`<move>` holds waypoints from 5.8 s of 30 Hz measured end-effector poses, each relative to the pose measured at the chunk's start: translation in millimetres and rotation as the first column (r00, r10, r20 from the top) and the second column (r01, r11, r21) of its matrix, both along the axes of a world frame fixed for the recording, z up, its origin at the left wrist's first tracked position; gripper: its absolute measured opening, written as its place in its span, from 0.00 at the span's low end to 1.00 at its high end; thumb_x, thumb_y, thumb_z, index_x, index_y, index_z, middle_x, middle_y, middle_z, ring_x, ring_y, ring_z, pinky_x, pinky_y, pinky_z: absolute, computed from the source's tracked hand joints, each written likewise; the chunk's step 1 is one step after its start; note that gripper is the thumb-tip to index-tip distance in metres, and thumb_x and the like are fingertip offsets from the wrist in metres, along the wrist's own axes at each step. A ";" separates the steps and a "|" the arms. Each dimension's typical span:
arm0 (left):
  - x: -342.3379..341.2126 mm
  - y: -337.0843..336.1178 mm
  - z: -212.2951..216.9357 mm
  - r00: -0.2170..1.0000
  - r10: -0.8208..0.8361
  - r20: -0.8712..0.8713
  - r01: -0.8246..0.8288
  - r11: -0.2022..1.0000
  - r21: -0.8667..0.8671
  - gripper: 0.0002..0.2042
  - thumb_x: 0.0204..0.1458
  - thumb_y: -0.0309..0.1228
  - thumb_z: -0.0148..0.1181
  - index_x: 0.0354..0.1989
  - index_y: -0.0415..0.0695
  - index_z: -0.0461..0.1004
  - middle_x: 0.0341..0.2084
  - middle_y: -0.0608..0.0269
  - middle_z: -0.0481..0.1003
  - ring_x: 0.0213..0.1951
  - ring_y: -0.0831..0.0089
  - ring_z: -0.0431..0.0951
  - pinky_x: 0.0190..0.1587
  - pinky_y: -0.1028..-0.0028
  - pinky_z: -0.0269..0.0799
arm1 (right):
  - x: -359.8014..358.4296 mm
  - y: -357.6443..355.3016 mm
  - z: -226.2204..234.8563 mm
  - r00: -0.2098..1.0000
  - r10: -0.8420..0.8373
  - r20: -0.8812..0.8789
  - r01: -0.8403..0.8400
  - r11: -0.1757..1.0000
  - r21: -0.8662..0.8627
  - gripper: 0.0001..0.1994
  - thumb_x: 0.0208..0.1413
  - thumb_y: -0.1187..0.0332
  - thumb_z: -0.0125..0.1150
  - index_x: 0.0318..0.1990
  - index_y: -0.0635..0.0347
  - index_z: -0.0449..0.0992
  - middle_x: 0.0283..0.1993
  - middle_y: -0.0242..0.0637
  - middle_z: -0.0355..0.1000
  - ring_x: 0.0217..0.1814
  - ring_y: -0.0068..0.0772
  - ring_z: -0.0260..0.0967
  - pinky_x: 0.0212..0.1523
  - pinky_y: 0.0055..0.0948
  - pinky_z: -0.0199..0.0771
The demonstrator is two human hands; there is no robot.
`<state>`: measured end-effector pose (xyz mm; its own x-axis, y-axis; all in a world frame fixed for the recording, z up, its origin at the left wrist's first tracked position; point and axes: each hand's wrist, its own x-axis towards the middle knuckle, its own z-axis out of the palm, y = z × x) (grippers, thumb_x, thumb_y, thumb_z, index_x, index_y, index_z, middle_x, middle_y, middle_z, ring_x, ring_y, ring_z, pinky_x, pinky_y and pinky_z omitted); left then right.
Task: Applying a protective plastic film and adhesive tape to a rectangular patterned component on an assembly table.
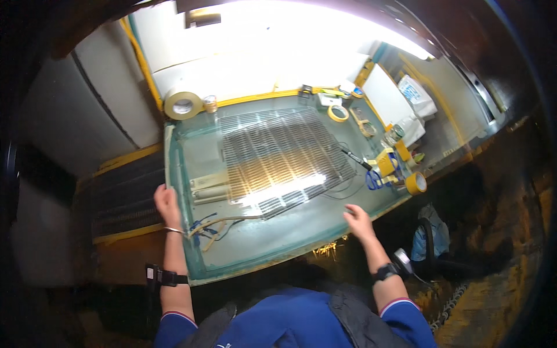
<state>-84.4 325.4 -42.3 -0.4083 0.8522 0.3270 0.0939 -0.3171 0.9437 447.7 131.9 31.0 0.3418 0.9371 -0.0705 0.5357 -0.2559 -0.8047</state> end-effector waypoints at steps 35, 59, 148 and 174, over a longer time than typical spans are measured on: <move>123.4 -200.5 135.5 0.901 -0.132 0.413 0.310 0.861 -0.402 0.08 0.59 0.26 0.49 0.43 0.39 0.73 0.35 0.64 0.77 0.34 0.78 0.77 0.38 0.76 0.75 | 19.5 66.1 47.9 0.325 0.146 -0.934 -0.316 0.948 0.039 0.27 0.55 0.71 0.56 0.61 0.66 0.56 0.49 0.43 0.69 0.47 0.27 0.71 0.43 0.27 0.77; 146.9 -241.9 232.4 0.883 -0.210 0.421 0.398 0.810 -0.431 0.10 0.57 0.24 0.48 0.43 0.32 0.72 0.33 0.59 0.77 0.33 0.77 0.77 0.38 0.79 0.73 | 49.8 35.6 89.2 0.415 0.177 -0.892 -0.394 0.919 0.000 0.25 0.51 0.82 0.55 0.59 0.69 0.59 0.46 0.45 0.73 0.44 0.27 0.73 0.46 0.23 0.74; 255.7 -247.1 30.2 0.400 -0.275 -0.874 -0.187 0.909 -0.372 0.31 0.55 0.46 0.49 0.65 0.46 0.53 0.66 0.47 0.47 0.67 0.49 0.45 0.66 0.54 0.38 | 4.3 155.0 -68.9 0.520 0.018 -0.854 -0.542 0.779 -0.314 0.11 0.48 0.80 0.62 0.41 0.65 0.75 0.38 0.40 0.76 0.36 0.33 0.75 0.35 0.30 0.80; 253.6 -450.4 35.2 0.574 0.395 -0.717 -0.817 0.324 -0.477 0.27 0.56 0.35 0.51 0.64 0.43 0.54 0.63 0.48 0.52 0.65 0.55 0.52 0.65 0.59 0.47 | -173.2 100.7 15.2 0.110 0.867 -0.486 -0.973 0.193 0.124 0.17 0.54 0.68 0.61 0.51 0.58 0.70 0.44 0.31 0.70 0.42 0.21 0.67 0.44 0.22 0.67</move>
